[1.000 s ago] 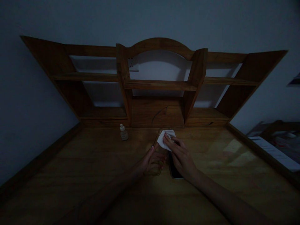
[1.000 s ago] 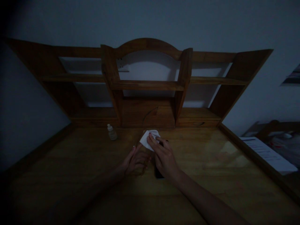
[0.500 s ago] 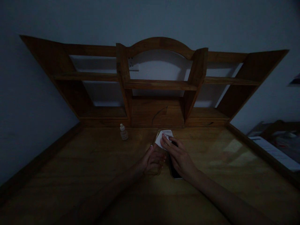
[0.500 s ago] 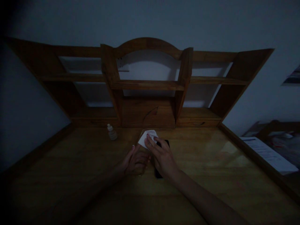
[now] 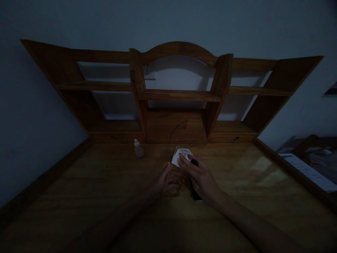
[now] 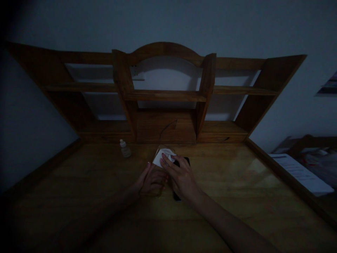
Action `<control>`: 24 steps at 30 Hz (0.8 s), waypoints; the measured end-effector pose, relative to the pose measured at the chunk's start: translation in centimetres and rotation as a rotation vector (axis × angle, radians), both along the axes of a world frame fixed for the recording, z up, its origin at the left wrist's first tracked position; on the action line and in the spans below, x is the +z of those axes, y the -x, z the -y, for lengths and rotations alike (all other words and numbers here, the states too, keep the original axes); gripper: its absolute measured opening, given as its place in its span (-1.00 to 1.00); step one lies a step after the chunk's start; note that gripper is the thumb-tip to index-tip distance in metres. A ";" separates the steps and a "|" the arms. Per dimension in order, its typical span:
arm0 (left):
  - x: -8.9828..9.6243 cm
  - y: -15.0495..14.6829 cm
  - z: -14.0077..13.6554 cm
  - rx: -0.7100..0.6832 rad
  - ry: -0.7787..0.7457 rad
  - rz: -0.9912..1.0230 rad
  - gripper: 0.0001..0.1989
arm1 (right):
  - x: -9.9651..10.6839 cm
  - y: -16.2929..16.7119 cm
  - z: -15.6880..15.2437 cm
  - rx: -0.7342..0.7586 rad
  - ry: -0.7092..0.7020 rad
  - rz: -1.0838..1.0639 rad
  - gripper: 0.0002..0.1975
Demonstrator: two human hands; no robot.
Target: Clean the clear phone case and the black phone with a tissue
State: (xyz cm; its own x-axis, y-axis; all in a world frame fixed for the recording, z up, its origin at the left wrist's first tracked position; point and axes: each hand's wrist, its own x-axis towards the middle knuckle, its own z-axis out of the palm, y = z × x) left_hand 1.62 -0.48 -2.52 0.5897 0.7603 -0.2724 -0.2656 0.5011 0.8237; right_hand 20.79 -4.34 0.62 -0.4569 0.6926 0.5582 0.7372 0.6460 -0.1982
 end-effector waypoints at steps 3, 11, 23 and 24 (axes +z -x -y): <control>0.2 0.1 0.1 0.006 0.009 -0.009 -0.31 | -0.1 -0.1 0.0 0.002 -0.019 -0.001 -0.35; 0.4 0.1 0.2 0.019 0.042 -0.006 -0.33 | -0.4 -0.2 -0.1 0.022 -0.060 -0.026 -0.40; 1.0 0.2 0.3 0.023 0.051 0.041 -0.31 | 0.6 -0.1 0.2 0.064 -0.023 -0.072 -0.60; 1.1 0.3 0.3 0.008 0.047 0.060 -0.32 | 0.7 -0.1 0.2 0.064 -0.015 -0.075 -0.61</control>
